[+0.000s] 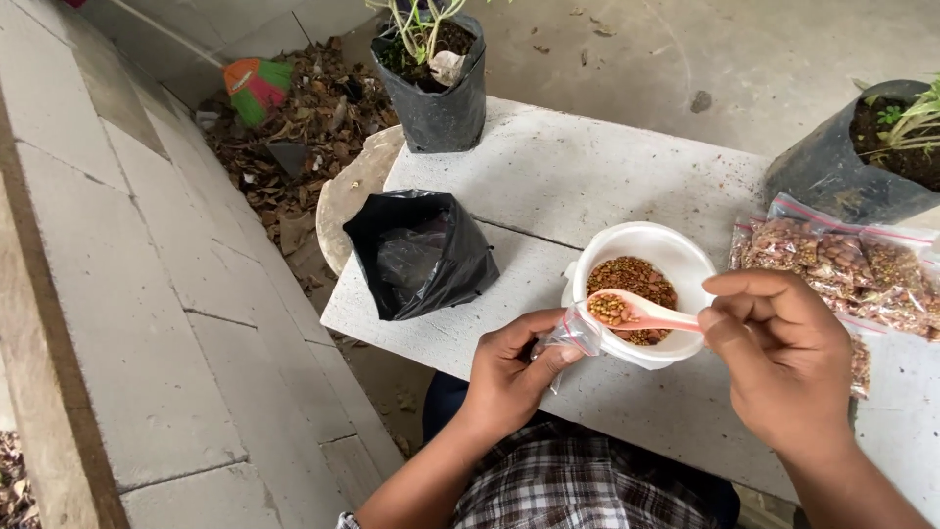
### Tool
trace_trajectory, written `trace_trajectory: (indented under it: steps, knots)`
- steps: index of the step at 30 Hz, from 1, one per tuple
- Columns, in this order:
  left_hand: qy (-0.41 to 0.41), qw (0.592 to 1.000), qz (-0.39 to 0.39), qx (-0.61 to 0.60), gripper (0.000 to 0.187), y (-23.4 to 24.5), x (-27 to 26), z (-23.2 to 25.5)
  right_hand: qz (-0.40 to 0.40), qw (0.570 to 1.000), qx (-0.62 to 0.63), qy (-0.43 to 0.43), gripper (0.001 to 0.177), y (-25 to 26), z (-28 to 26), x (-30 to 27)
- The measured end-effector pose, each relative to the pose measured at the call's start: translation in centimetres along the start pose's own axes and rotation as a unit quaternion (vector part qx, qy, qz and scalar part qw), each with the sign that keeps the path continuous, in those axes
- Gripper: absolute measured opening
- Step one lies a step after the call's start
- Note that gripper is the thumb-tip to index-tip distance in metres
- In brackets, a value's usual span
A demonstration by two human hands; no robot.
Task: Scooping seeds from a bowl into small plastic bags and sealing them.
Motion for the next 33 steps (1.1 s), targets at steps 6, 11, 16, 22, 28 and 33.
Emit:
trace_trajectory:
  steps: [6, 11, 16, 22, 28, 33]
  knots:
    - [0.003, 1.0, 0.004, -0.011, 0.041, 0.3, -0.4, 0.0, -0.062, 0.995, -0.072, 0.009, 0.027, -1.8, -2.6, 0.9]
    - [0.006, 1.0, -0.004, -0.006, 0.04, 0.4, -0.5, 0.2, -0.085, 0.99, -0.115, 0.004, 0.029, -2.3, -3.9, 1.1]
    - [0.021, 1.0, -0.011, 0.003, 0.04, 0.1, -0.5, 0.1, -0.092, 0.986, -0.138, 0.017, 0.032, -2.1, -4.4, 1.0]
    - [0.032, 0.999, -0.01, 0.018, 0.041, -0.2, -0.6, 0.3, -0.155, 0.951, -0.245, 0.108, 0.042, -3.2, -5.1, 0.3]
    - [0.037, 0.999, -0.01, -0.009, 0.043, -0.1, -0.6, 0.5, -0.141, 0.916, -0.352, 0.13, 0.042, -4.1, -4.3, -0.1]
    - [0.066, 0.998, 0.001, 0.021, 0.039, 0.2, -0.7, -0.3, -0.047, 0.899, -0.34, 0.273, 0.022, -4.5, -6.8, -1.7]
Point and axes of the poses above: each hand's wrist, its own x-axis towards the middle knuckle, its own y-axis out of the back of the hand, z = x × y, the point moved 9 cm from there along x, towards the middle knuckle, and after that the axes turned 3 degrees about y, right-handed, at the moved point
